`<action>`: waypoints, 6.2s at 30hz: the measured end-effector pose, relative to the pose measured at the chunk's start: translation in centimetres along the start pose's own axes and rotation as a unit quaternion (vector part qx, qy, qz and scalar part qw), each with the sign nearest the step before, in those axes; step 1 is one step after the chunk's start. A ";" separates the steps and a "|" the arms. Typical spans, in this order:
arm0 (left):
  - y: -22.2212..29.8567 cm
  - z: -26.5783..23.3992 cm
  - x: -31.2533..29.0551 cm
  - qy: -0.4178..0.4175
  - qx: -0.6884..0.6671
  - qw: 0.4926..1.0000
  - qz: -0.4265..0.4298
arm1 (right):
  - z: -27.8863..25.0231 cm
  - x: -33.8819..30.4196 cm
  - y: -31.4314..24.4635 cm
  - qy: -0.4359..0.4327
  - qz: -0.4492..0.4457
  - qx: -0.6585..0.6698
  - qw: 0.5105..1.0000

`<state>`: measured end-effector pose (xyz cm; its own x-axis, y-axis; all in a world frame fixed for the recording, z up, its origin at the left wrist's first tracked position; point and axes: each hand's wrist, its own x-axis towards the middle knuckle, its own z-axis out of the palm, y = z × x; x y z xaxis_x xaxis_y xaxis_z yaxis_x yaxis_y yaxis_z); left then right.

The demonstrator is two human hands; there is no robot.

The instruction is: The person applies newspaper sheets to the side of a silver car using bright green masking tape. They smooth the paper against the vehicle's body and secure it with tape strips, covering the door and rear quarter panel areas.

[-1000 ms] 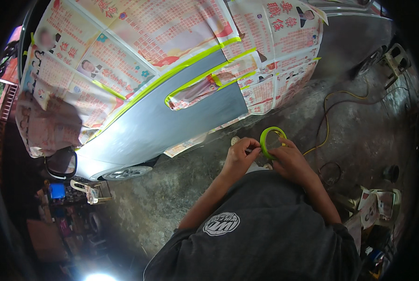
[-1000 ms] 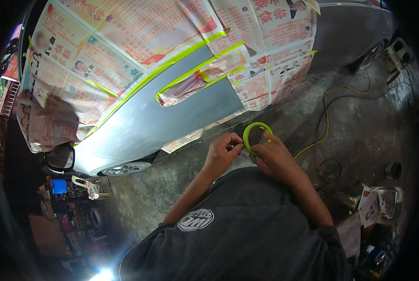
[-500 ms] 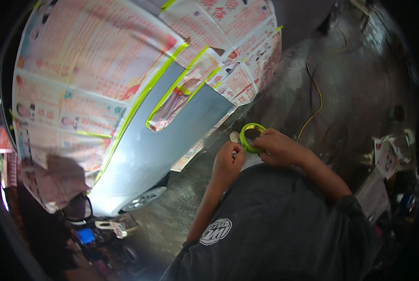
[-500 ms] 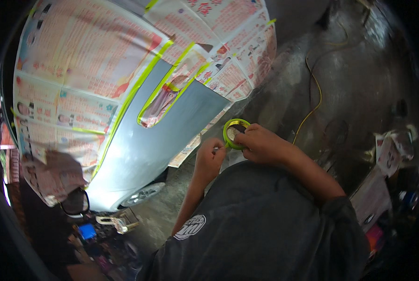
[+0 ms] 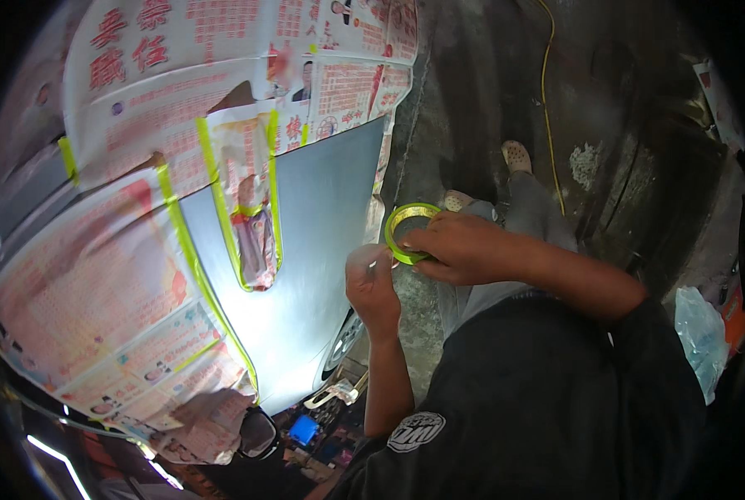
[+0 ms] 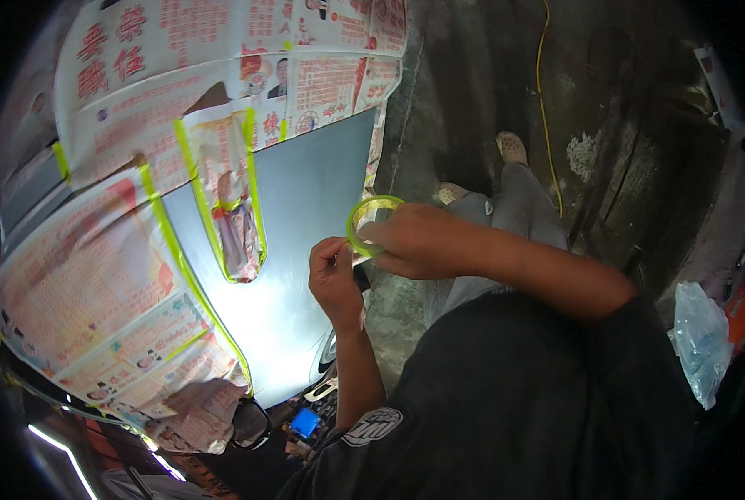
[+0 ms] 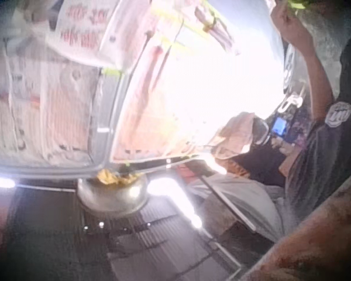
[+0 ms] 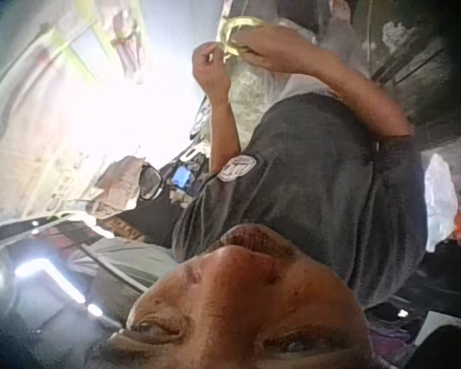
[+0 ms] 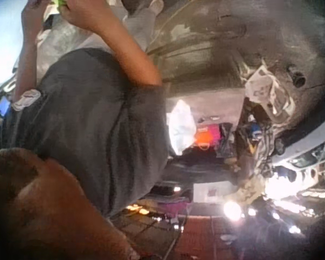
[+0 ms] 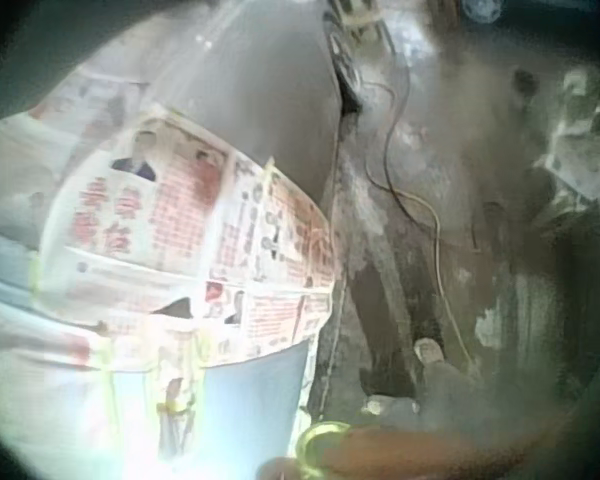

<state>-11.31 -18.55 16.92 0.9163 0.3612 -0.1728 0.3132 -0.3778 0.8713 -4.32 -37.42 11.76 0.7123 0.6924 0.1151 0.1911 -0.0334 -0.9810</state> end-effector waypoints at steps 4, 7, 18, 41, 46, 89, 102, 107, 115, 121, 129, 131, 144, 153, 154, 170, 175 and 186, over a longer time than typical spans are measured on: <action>-3.0 0.4 2.4 0.018 0.087 0.996 0.029 | 2.5 1.7 4.9 0.005 0.105 0.036 0.994; -6.9 -0.3 3.6 0.053 0.155 0.984 0.069 | 4.9 4.1 9.2 0.003 0.132 0.055 0.990; -12.2 -5.8 10.2 0.288 0.233 0.927 0.054 | 15.0 14.0 13.7 0.084 -0.032 0.114 0.989; -11.1 -10.6 15.1 0.343 0.327 0.830 0.296 | 18.6 23.0 10.2 0.169 0.041 0.308 0.935; -10.1 -13.3 16.2 0.243 0.576 0.643 0.443 | 18.2 24.4 9.8 0.183 0.058 0.297 0.935; -9.9 -12.2 20.6 0.289 0.632 0.633 0.341 | 17.5 27.9 11.0 0.206 0.096 0.139 0.964; -8.0 -13.7 20.0 0.210 0.461 0.796 0.332 | 17.5 27.4 11.6 0.185 0.096 0.139 0.968; -8.2 -13.8 20.1 0.243 0.536 0.730 0.348 | 17.2 27.2 11.2 0.176 0.114 0.153 0.966; -10.5 -12.8 11.0 0.213 0.488 0.778 0.334 | 15.9 18.5 8.7 0.009 0.231 0.157 0.960; -10.3 -9.8 -1.6 -0.123 0.119 0.985 -0.009 | 16.1 2.1 3.0 0.142 0.195 0.182 0.953; -5.2 -13.2 -4.9 -0.252 -0.060 0.965 -0.033 | 15.9 -4.3 -10.5 0.128 0.166 -0.054 0.976; -4.0 -14.0 -5.6 -0.257 -0.056 0.964 0.027 | 16.8 -4.7 -12.5 0.157 0.147 -0.101 0.971; -3.3 -17.1 -6.7 -0.287 -0.089 0.947 0.109 | 19.9 -5.4 -17.0 0.221 0.040 -0.261 0.939; -4.5 -19.4 -7.6 -0.215 -0.099 0.964 0.119 | 22.2 -3.8 -17.4 0.218 -0.028 -0.318 0.922; -4.4 -19.6 -7.5 -0.212 -0.096 0.964 0.128 | 22.4 -3.7 -17.5 0.217 -0.046 -0.324 0.920; -4.1 -20.0 -7.3 -0.105 -0.077 0.965 0.227 | 22.5 -1.2 -15.8 0.160 0.056 -0.277 0.946; -4.2 -19.1 -3.9 -0.057 -0.001 0.933 0.355 | 21.3 2.2 -15.3 0.182 0.016 -0.197 0.963; -2.3 -19.6 9.0 0.068 -0.007 0.993 0.094 | 16.7 14.7 -6.7 0.155 0.118 0.096 0.976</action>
<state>-8.68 2.25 22.38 0.9160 0.3971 0.0565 0.1351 -0.4383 0.8886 -6.44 -15.01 17.37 0.8972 0.4288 -0.1060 -0.1131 -0.0090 -0.9935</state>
